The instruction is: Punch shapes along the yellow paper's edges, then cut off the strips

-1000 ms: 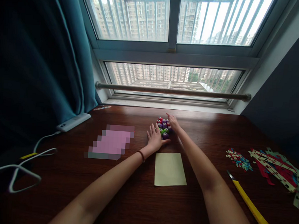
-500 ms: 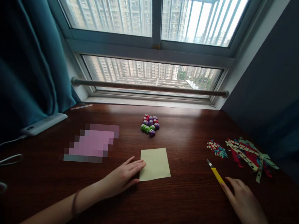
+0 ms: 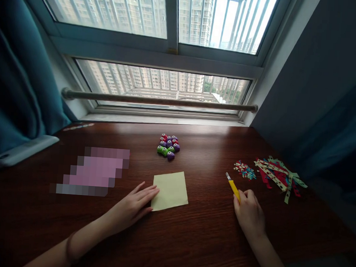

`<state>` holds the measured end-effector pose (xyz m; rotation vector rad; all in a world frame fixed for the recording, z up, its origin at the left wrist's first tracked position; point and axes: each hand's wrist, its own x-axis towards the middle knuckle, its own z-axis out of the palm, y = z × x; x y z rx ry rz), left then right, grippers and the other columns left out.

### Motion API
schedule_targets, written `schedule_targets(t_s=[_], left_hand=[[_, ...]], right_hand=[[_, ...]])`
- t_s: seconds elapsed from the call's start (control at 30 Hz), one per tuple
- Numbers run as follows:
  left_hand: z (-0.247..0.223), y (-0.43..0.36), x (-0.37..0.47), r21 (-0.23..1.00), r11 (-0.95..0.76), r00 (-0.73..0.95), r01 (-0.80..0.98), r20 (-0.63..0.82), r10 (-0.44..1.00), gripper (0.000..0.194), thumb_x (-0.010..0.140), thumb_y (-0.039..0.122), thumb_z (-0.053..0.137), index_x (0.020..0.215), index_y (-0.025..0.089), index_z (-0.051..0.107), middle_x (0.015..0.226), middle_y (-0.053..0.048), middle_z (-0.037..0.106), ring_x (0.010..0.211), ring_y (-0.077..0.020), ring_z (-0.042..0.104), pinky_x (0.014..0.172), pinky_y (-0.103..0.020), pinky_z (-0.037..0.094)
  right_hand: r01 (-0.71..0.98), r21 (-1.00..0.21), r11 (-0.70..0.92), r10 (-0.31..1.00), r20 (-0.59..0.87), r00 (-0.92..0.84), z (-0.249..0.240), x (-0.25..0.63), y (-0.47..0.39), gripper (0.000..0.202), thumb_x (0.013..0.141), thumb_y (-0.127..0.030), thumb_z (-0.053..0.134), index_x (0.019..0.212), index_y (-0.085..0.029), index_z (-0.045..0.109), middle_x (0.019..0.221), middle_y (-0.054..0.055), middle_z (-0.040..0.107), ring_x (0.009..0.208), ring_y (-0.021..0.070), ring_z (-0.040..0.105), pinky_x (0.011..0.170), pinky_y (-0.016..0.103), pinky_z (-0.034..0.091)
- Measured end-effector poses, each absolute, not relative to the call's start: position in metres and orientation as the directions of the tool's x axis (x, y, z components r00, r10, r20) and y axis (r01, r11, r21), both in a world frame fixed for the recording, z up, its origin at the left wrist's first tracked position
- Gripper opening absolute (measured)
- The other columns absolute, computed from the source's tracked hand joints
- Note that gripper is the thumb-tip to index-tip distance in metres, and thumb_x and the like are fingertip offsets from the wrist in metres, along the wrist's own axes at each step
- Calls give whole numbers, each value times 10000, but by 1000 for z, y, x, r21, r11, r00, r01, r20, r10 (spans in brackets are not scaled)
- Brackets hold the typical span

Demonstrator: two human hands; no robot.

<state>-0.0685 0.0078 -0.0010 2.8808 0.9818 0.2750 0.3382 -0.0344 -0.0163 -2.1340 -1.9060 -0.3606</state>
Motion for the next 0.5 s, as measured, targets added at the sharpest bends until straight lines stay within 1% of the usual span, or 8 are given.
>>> schedule_targets(t_s=[0.1, 0.2, 0.27, 0.33, 0.4, 0.43, 0.47, 0.5], left_hand=[[-2, 9, -68, 130, -787, 775, 603, 137, 617, 444, 967, 306, 329, 1370, 146, 236, 1359, -95, 379, 1288, -216, 284, 1067, -501, 216], [-4, 10, -68, 126, -782, 770, 611, 136, 623, 442, 966, 292, 333, 1371, 143, 239, 1364, -99, 371, 1294, -228, 271, 1057, -521, 226], [-5, 9, -68, 112, -784, 769, 610, 155, 621, 447, 963, 288, 348, 1370, 134, 243, 1371, -107, 358, 1298, -239, 260, 1044, -533, 247], [1, 7, -67, 88, -797, 772, 597, 207, 601, 450, 958, 272, 366, 1365, 118, 252, 1380, -119, 339, 1302, -253, 248, 1033, -542, 266], [16, 4, -64, 64, -824, 780, 563, 290, 555, 431, 950, 222, 380, 1351, 97, 282, 1375, -130, 343, 1302, -260, 246, 1034, -539, 272], [29, 2, -63, 53, -840, 781, 540, 342, 523, 417, 944, 185, 384, 1341, 86, 303, 1366, -133, 357, 1299, -259, 253, 1042, -532, 270], [44, -2, -62, 40, -860, 780, 509, 402, 480, 398, 933, 144, 391, 1321, 77, 336, 1346, -132, 387, 1291, -255, 273, 1047, -519, 277], [61, -6, -62, 12, -883, 786, 470, 449, 425, 387, 917, 107, 403, 1301, 72, 368, 1326, -127, 416, 1280, -253, 296, 1048, -505, 290]], right_hand=[[991, 22, -133, 936, 333, 118, -14, 335, -35, 277, 888, -312, 350, 853, -157, 577, 786, 46, 478, 610, 154, 518, 497, 259, 380], [990, 20, -143, 942, 308, 130, -14, 338, -40, 285, 899, -316, 351, 873, -156, 585, 799, 54, 485, 603, 160, 516, 473, 259, 380], [991, 28, -134, 937, 329, 117, -13, 340, -44, 341, 915, -352, 326, 922, -136, 590, 808, 78, 495, 632, 192, 522, 499, 284, 411], [993, 29, -110, 910, 406, 89, -6, 334, -48, 433, 924, -423, 303, 1035, -100, 570, 852, 121, 512, 699, 248, 527, 573, 349, 452], [999, -39, -11, 866, 499, 29, 6, 315, -58, 487, 920, -472, 323, 1166, -92, 505, 942, 157, 526, 791, 293, 528, 669, 417, 467], [987, -122, 105, 848, 530, -24, 14, 300, -66, 459, 921, -453, 357, 1213, -117, 469, 987, 152, 531, 839, 287, 534, 725, 419, 469], [940, -223, 259, 836, 539, -102, 23, 284, -76, 397, 928, -385, 387, 1246, -152, 437, 1021, 136, 538, 894, 265, 539, 766, 385, 474], [852, -323, 413, 833, 512, -209, 32, 266, -88, 350, 933, -314, 399, 1261, -195, 422, 1039, 115, 545, 922, 232, 548, 761, 327, 488]])
